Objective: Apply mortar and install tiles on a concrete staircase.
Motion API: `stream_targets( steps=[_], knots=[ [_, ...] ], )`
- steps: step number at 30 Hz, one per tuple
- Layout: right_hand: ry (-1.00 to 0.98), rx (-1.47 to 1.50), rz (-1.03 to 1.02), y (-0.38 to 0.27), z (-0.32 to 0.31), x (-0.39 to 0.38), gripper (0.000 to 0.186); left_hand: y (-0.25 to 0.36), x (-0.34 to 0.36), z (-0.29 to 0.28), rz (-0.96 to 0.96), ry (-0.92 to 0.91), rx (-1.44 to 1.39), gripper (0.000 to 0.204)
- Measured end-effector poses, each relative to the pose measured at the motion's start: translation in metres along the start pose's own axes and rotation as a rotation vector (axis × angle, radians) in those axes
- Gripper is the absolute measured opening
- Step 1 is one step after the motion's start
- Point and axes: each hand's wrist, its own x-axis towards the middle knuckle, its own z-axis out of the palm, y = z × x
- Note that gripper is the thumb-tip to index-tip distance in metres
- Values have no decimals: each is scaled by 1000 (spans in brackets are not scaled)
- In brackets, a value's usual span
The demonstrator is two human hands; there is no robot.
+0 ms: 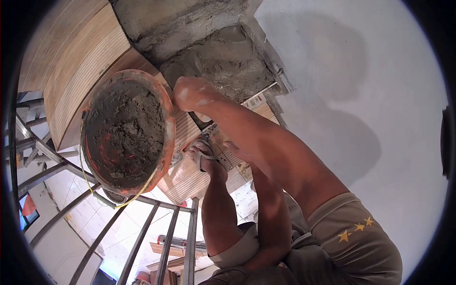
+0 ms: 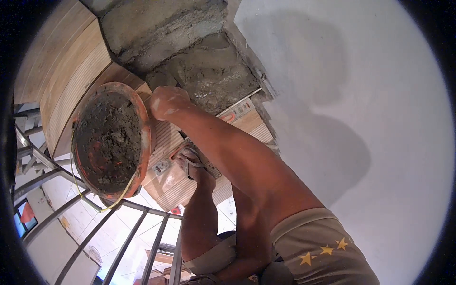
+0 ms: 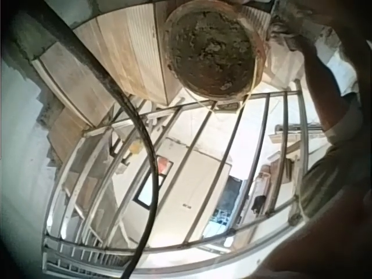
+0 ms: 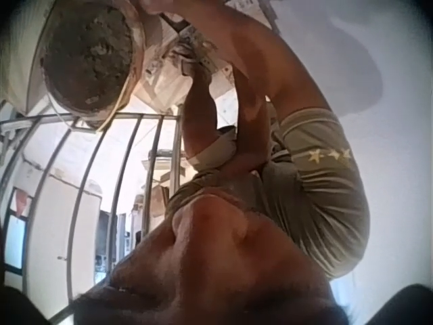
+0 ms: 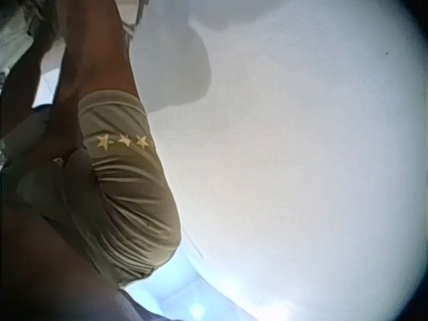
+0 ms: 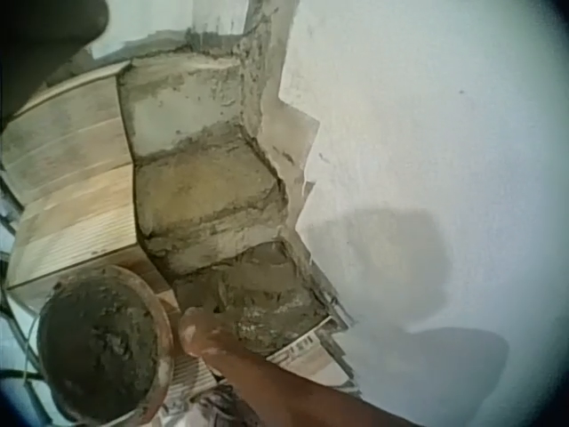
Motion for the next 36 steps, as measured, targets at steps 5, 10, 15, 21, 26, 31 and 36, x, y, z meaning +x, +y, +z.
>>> stream_targets(
  steps=[5, 10, 15, 21, 26, 31, 36],
  knots=[
    [-96, -173, -138, 28, 17, -41, 19, -93, -16, -16, -210, -19, 84, 62],
    [-65, -110, -443, 115, 31, -110, 18, -107, -32, -30, -302, 6, 273, 58],
    [32, 535, 152, 130, -27, -64, 39, -51, -76, -13, -325, 127, 762, 45],
    [-178, 591, 337, 102, -58, -22, 44, 34, -169, 61, 212, -898, 1941, 52],
    [-302, 319, 216, 117, -41, -27, 43, 32, -184, 99, 280, -1087, 2451, 51],
    [-235, -301, -352, 140, -27, -71, 41, -23, -185, 80, 26, -1225, 2728, 49],
    [-132, -315, -129, 150, -23, -105, 43, -53, -192, 53, -30, -1454, 2691, 46]
  ],
)
